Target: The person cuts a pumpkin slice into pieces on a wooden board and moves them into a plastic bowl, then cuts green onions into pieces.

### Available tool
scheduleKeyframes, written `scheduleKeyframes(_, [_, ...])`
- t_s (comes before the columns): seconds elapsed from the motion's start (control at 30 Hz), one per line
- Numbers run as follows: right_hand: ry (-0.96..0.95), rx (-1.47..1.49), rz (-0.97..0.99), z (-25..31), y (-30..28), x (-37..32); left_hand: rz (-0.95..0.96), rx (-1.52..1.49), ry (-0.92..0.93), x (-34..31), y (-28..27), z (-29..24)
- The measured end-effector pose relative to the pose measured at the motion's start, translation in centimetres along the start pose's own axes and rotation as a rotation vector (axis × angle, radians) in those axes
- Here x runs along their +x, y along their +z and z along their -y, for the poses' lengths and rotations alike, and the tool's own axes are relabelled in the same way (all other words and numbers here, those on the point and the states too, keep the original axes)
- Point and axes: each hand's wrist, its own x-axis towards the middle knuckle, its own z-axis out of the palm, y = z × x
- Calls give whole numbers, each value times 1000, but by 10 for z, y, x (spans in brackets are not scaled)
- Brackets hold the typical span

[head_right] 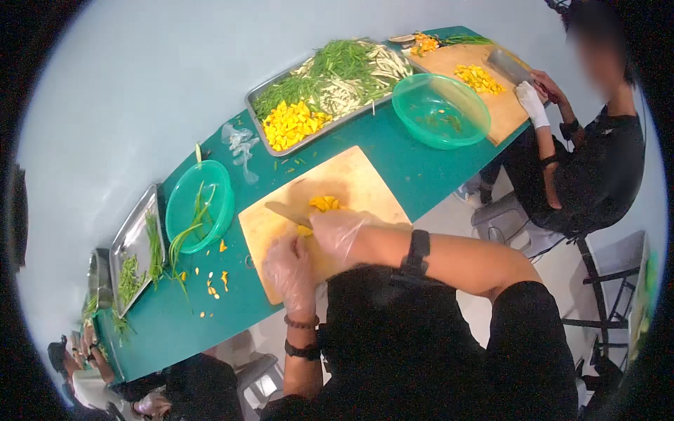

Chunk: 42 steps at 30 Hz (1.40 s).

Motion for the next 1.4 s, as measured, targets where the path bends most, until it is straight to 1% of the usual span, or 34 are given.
scheduleKeyframes(0.07, [-58, 103, -67, -18, 6, -1, -29, -71, -22, 0, 1, 1])
scheduleKeyframes(0.1, [-83, 46, -138, -15, 6, -8, -49, -113, -41, 1, 2, -1])
scheduleKeyframes(0.2, [-59, 92, -243, -8, 3, -31, -139, -82, -72, 0, 2, -7])
scheduleKeyframes(0.3, [-75, 62, -245, -11, 5, -41, -88, -47, -192, 1, 3, -6])
scheduleKeyframes(0.4, [45, 14, -198, -4, -2, -50, -149, -44, -180, 3, 3, -8])
scheduleKeyframes(0.5, [170, -15, -101, 9, -13, -53, -110, -81, -145, 1, 5, -4])
scheduleKeyframes(0.6, [123, -6, -84, 9, -15, -55, -165, -30, -100, -6, 5, -8])
scheduleKeyframes(0.7, [-6, 23, -157, -6, -4, -54, -120, -38, -148, -5, 5, -10])
scheduleKeyframes(0.8, [14, 11, -160, -3, -6, -57, -59, -32, -180, -2, 4, -12])
scheduleKeyframes(0.9, [51, 13, -128, 5, -13, -60, -52, -15, -187, 0, 3, -13])
scheduleKeyframes(1.0, [41, -15, -124, 7, -17, -61, -31, -73, -154, 0, 4, -12])
scheduleKeyframes(1.1, [56, -6, -121, 6, -17, -58, -49, -147, -49, 2, 8, -7])
scheduleKeyframes(1.2, [60, 62, -147, 4, -15, -57, -23, -156, -65, 4, 5, -9])
scheduleKeyframes(1.3, [27, 16, -165, 0, -11, -56, -48, -189, -22, 2, 6, -9])
scheduleKeyframes(1.4, [81, 36, -144, 7, -17, -56, -36, -187, -49, 3, 3, -13])
